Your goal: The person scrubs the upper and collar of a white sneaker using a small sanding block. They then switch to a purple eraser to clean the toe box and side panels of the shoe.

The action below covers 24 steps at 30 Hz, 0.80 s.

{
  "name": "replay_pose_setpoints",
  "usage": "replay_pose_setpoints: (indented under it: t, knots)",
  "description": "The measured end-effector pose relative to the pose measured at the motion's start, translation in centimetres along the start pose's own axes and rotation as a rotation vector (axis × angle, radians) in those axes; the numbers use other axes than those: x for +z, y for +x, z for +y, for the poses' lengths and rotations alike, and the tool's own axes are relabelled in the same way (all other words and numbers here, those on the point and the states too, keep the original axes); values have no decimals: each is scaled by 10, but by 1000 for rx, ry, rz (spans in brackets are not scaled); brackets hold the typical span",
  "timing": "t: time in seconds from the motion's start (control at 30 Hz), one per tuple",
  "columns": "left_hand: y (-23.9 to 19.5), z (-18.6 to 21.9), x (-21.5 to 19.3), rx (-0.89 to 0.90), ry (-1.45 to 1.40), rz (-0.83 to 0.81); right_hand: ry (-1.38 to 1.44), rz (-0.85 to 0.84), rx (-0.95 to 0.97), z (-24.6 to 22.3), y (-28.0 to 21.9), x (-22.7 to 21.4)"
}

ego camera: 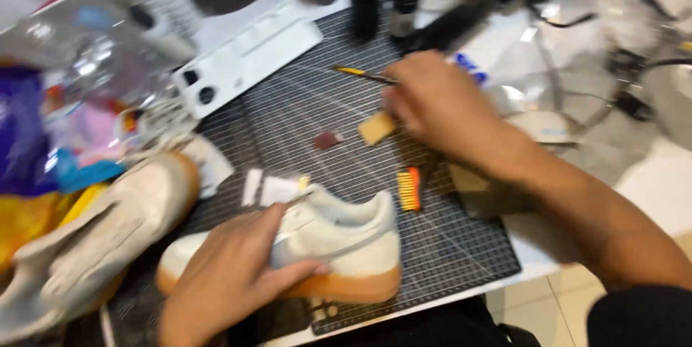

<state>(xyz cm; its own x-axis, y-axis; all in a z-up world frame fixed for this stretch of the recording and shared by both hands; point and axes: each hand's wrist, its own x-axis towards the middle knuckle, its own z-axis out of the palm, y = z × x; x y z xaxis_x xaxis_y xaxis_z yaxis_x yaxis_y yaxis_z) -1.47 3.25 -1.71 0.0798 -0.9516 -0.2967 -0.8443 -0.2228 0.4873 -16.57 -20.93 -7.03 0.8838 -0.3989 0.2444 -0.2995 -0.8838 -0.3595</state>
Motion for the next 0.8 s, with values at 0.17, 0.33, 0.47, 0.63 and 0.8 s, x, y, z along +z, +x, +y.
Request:
replay_pose_setpoints:
  t: [0.17, 0.33, 0.47, 0.63, 0.8]
  knots:
    - [1, 7, -5, -116, 44, -5, -142, -40, -67, -16, -3, -12]
    - [1, 6, -2, -101, 97, -10, -155, -203, -119, -23, -5, -14]
    - [-2, 10, -3, -128, 138, -46, -323, -239, 2, -19, -6, -4]
    - [-3, 10, -3, -26, 159, 70, -297, -85, -100, -22, -4, 0]
    - [-1, 10, -6, 37, 70, 78, 203, -91, -233, -32, 0, -9]
